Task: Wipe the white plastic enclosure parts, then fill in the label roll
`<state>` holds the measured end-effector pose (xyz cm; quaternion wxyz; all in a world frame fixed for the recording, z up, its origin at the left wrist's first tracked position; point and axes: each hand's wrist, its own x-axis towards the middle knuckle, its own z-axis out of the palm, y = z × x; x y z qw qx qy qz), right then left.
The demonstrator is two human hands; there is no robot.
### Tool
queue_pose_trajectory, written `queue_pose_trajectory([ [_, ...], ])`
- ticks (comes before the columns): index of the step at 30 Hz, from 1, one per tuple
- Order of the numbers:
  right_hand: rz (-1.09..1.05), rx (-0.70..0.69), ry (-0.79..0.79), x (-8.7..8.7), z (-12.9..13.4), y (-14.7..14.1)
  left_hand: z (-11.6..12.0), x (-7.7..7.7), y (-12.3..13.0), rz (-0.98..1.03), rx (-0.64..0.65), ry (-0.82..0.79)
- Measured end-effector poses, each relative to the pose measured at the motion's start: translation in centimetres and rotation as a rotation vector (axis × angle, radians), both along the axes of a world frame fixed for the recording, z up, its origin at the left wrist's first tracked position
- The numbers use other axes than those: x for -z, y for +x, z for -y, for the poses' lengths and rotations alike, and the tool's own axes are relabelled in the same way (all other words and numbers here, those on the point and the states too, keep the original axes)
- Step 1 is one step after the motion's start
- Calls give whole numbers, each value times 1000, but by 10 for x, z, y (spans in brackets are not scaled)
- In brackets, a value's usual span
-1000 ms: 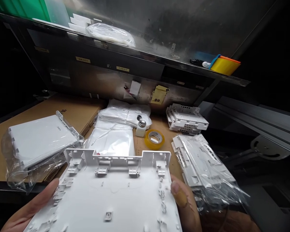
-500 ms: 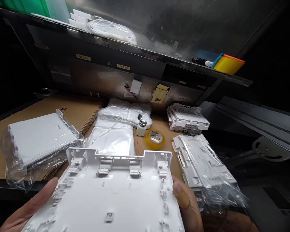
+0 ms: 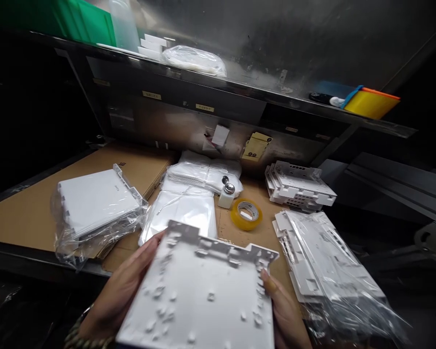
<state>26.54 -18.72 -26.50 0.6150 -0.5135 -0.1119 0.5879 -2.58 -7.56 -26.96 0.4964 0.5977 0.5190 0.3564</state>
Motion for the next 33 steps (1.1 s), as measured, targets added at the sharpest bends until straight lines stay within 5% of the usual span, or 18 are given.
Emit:
queue_pose_trajectory([
  [5, -2, 284, -105, 32, 19, 56, -47, 21, 22, -228, 104, 242],
  [11, 88, 464, -14, 24, 33, 69, -72, 45, 15, -452, 234, 315],
  [16, 103, 497, 52, 18, 32, 59, -101, 39, 10, -426, 303, 255],
  [24, 21, 457, 25, 25, 40, 63, -169, 29, 0, -253, 497, -110],
  [33, -23, 454, -31, 32, 36, 61, -175, 19, 11, -319, 401, -90],
])
